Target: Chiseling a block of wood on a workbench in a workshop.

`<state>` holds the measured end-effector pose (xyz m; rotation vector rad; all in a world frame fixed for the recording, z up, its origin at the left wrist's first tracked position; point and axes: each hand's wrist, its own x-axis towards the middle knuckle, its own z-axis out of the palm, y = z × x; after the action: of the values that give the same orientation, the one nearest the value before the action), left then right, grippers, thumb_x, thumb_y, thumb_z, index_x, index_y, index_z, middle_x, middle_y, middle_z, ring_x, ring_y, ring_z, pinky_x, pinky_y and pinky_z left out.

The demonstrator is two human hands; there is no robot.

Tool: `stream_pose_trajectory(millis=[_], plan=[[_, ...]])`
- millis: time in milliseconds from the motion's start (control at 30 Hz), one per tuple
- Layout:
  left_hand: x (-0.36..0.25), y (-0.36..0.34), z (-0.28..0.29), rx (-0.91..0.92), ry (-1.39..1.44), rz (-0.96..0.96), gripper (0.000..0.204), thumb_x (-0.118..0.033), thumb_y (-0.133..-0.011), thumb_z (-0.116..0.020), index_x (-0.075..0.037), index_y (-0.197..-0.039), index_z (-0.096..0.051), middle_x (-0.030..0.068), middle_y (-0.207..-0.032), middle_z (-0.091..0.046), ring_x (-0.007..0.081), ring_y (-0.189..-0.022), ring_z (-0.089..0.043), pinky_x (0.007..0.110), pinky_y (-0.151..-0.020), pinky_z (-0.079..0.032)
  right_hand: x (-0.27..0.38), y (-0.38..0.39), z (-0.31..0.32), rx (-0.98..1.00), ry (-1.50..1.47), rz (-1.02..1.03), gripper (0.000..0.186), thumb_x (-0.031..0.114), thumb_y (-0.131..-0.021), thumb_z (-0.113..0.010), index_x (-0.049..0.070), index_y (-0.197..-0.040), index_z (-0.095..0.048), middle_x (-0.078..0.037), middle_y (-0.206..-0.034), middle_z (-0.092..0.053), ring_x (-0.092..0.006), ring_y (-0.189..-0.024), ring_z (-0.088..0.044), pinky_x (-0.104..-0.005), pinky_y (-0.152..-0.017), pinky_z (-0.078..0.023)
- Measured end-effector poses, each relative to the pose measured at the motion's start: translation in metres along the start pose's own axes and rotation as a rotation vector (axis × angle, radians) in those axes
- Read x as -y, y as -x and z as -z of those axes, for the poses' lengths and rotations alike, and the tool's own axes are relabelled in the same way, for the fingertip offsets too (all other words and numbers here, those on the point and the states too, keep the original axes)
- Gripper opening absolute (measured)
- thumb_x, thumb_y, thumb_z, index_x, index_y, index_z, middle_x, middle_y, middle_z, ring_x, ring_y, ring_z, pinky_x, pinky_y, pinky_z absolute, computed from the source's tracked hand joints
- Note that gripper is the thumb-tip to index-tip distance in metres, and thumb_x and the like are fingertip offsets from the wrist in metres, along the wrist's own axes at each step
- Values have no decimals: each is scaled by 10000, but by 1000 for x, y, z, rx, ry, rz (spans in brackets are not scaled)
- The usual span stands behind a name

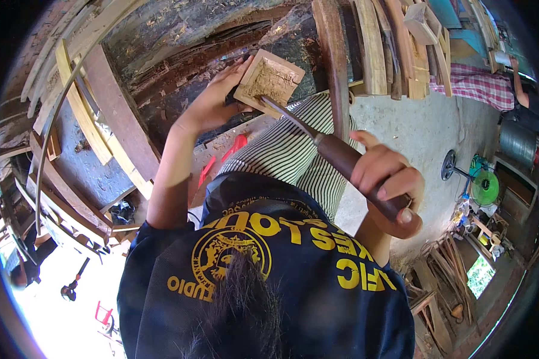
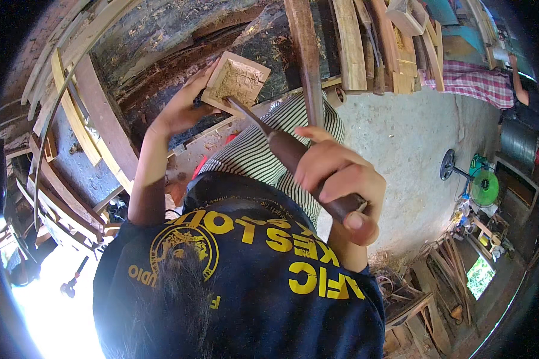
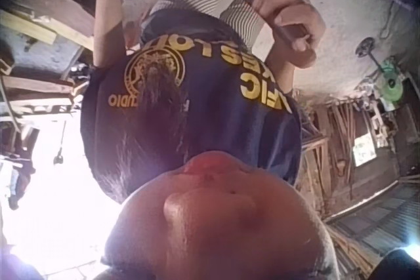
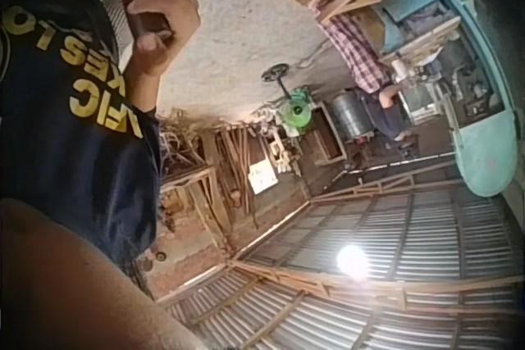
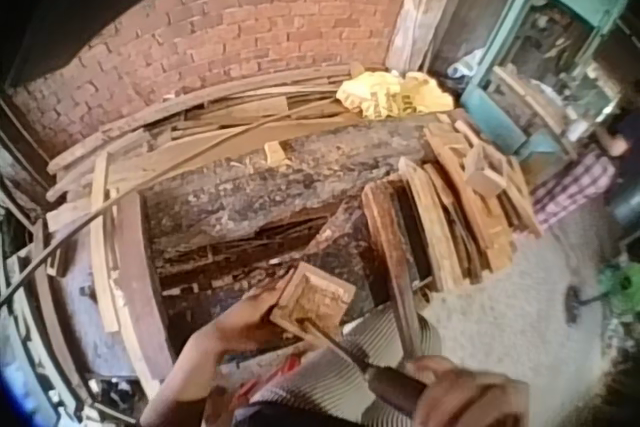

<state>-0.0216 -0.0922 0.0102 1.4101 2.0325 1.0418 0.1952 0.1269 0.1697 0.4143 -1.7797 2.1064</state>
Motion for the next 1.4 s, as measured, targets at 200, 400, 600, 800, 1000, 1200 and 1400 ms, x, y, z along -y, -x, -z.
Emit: stream_pose_trajectory(millis=[200,400,600,800,1000,1200,1400], plan=[[-65,16,-40,-356,-17,325,1187,-348,-540,-914,-4,-1453,-238,187,-1469,-356,407,-1370,-306,515,-1148,-209,30,40,-18,-525,-625,-503,633,201,-664,-648,43,-1233,-421,-337,-1471,-232,-531,-1373,-220,-756,-1008,-257],[-60,-5,-91,-860,-296,367,1137,-383,-526,-900,77,-1346,-261,210,-1342,-434,457,-1333,-300,576,-1132,-193,37,48,-13,-386,-271,-1186,723,201,-803,-633,61,-1422,-285,-227,-1109,-568,-246,-908,-634,-305,-510,-546],[-41,-9,-44,-441,-238,348,1017,-327,-518,-879,25,-1311,-348,201,-1310,-452,360,-1342,-344,464,-1136,-258,23,52,-33,-41,540,-1154,506,77,-943,-522,115,-1422,-363,-132,-797,-604,-243,-635,-627,-354,-640,-492],[-35,-5,-47,-444,-358,294,1012,-367,-521,-843,-5,-1339,-370,174,-1255,-482,352,-1217,-418,442,-1070,-314,19,68,-44,7,1054,-973,494,149,-904,-617,214,-1381,-503,-191,-736,-623,-378,-660,-632,-421,-602,-499],[-41,-7,-36,-409,-305,333,975,-355,-516,-831,9,-1320,-418,166,-1198,-534,328,-1178,-452,423,-1056,-307,5,38,-53,21,1069,-1104,490,107,-918,-604,176,-1390,-496,-235,-966,-678,-371,-855,-683,-364,-686,-525],[-40,-8,-38,-372,-373,393,1016,-389,-465,-865,-33,-1312,-433,118,-1199,-548,301,-1166,-470,423,-1033,-297,31,48,-52,-61,951,-1020,529,144,-888,-624,234,-1393,-492,-206,-682,-623,-391,-639,-637,-437,-578,-496],[-32,-6,-38,-417,-353,339,1048,-353,-434,-889,-33,-1315,-419,134,-1193,-547,308,-1164,-484,425,-1021,-305,36,29,-58,38,963,-1353,475,86,-922,-573,138,-1388,-495,-225,-1127,-647,-374,-1010,-635,-333,-778,-528]])
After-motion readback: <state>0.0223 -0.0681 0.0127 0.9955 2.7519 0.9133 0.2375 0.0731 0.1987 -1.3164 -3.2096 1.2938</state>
